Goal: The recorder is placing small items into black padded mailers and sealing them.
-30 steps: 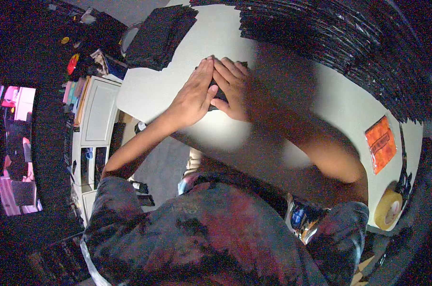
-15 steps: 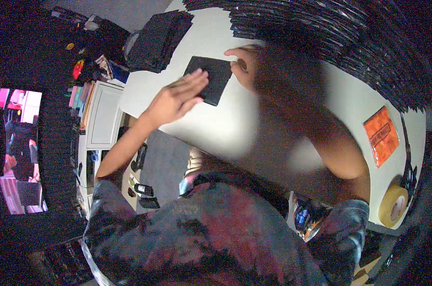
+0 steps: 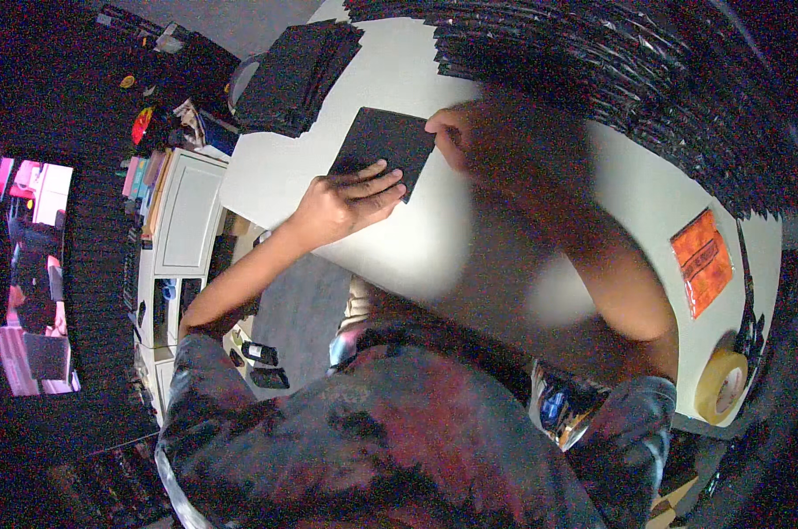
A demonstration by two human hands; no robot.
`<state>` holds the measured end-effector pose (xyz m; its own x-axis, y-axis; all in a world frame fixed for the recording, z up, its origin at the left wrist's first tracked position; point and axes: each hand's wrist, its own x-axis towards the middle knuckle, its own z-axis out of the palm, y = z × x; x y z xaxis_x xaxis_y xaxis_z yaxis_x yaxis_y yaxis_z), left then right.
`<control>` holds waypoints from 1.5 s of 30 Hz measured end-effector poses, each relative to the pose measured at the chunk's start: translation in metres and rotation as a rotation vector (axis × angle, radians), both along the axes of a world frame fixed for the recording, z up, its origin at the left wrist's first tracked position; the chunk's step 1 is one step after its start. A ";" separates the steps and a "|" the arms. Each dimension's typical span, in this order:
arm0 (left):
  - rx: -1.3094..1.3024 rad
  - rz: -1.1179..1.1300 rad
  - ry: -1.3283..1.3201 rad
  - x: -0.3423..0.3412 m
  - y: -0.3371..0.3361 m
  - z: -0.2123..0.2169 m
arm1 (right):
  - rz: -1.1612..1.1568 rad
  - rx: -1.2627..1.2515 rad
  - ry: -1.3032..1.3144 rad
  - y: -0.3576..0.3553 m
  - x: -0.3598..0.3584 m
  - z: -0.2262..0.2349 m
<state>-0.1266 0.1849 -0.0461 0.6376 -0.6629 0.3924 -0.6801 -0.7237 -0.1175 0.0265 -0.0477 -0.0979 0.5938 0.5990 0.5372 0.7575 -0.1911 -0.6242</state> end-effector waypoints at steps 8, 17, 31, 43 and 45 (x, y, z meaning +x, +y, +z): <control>0.094 -0.005 -0.030 0.002 0.000 0.002 | 0.013 -0.061 -0.044 -0.003 0.001 0.008; -0.106 0.092 0.120 -0.004 0.013 0.001 | -0.098 0.054 -0.272 -0.005 0.019 0.000; -0.548 0.473 0.117 0.108 0.088 0.120 | -0.241 -0.040 0.023 -0.012 0.030 -0.003; -0.298 0.423 -0.318 0.331 0.132 0.114 | -0.245 -0.076 0.235 -0.015 0.008 0.038; -0.208 0.375 -0.090 0.346 0.113 0.085 | -0.261 -0.058 0.380 -0.020 0.009 0.037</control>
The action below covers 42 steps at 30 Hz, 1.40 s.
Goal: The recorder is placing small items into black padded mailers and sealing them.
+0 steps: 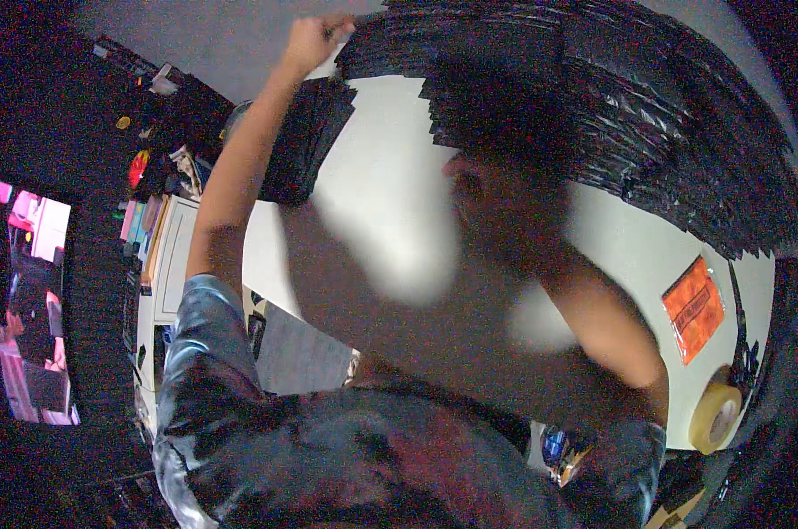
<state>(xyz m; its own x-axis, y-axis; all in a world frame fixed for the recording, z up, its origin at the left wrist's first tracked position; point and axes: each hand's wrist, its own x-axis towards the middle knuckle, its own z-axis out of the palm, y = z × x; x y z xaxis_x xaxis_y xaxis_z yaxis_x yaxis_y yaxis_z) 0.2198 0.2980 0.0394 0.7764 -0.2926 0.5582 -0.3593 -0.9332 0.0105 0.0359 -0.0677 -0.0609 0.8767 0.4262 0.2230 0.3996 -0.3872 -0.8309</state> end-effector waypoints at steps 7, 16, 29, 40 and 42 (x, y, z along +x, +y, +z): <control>-0.271 0.283 0.079 0.037 0.048 -0.027 | 0.110 0.066 -0.112 0.016 0.006 -0.013; -0.202 0.444 0.629 0.069 -0.001 -0.041 | 0.103 0.030 -0.048 0.003 0.010 -0.020; -0.326 0.664 0.633 0.084 -0.037 -0.039 | 0.138 0.026 -0.060 0.006 0.003 -0.011; -0.293 0.793 0.611 0.129 -0.017 -0.070 | 0.077 -0.060 -0.065 0.005 0.003 -0.011; -0.279 0.810 0.611 0.133 -0.018 -0.079 | 0.071 -0.030 -0.001 0.004 0.002 -0.011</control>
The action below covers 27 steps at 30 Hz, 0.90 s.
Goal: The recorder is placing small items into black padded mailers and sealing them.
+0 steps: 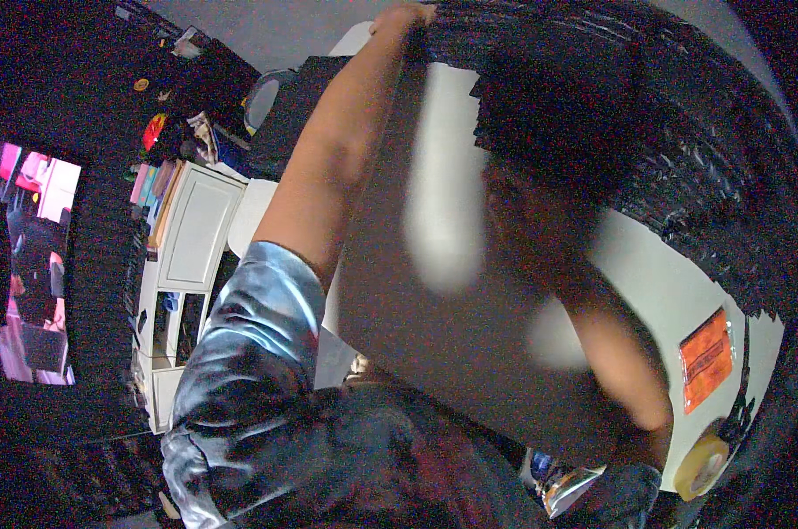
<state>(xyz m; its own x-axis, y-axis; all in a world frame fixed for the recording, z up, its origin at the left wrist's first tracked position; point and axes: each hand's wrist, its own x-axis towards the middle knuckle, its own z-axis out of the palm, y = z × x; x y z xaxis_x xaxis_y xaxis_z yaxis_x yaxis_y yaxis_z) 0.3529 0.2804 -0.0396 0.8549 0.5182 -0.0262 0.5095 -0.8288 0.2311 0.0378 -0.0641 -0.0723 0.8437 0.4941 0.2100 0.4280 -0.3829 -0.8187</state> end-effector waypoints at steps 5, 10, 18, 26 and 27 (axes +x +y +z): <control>0.102 0.071 -0.016 0.001 -0.003 0.003 | 0.036 0.006 -0.055 0.008 0.002 -0.004; 0.023 0.029 -0.095 -0.015 -0.023 -0.005 | 0.039 0.013 -0.119 0.006 0.000 0.002; -0.003 -0.010 -0.341 -0.056 0.047 0.065 | 0.204 -0.028 0.156 0.010 -0.016 0.056; 0.175 -0.288 -0.348 -0.317 0.004 0.062 | -0.053 -0.012 -0.021 0.002 0.010 -0.017; 0.252 -0.243 -0.341 -0.345 0.004 0.052 | -0.027 0.000 -0.029 0.007 0.011 -0.018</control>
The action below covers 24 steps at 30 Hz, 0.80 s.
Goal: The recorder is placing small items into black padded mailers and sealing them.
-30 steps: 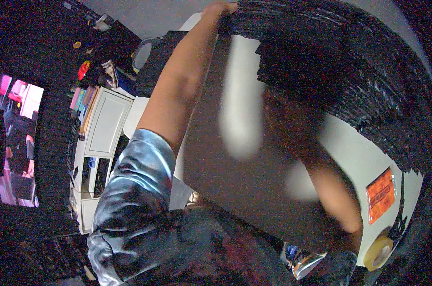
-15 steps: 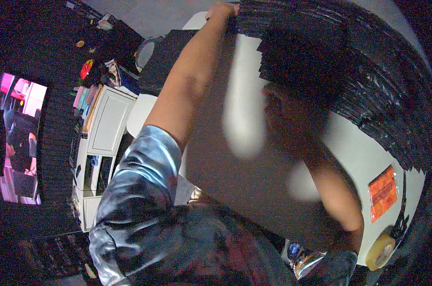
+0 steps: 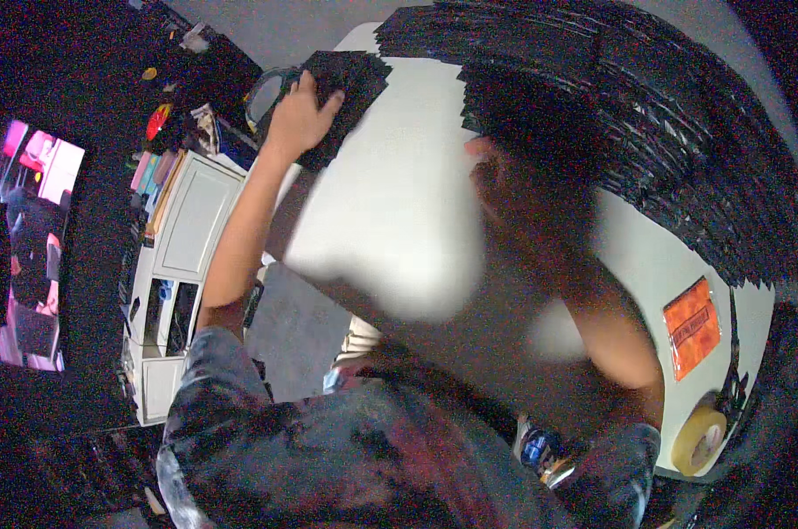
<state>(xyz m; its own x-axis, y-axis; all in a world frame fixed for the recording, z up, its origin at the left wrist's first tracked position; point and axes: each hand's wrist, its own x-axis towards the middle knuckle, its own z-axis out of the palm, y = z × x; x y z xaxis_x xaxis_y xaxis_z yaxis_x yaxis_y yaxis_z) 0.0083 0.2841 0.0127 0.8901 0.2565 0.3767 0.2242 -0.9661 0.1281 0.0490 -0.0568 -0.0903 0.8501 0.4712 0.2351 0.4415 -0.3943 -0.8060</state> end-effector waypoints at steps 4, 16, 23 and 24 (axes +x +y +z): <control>0.203 -0.039 -0.002 -0.038 0.000 -0.041 | 0.036 -0.016 -0.083 0.005 0.003 -0.001; 0.226 -0.187 -0.039 -0.074 -0.019 -0.048 | -0.018 -0.024 -0.206 0.001 -0.003 0.002; 0.112 -0.788 0.104 -0.140 -0.073 -0.049 | -0.067 0.033 -0.087 -0.002 -0.006 0.004; 0.104 -0.877 0.156 -0.145 -0.077 -0.048 | -0.074 0.023 -0.074 0.000 -0.005 0.007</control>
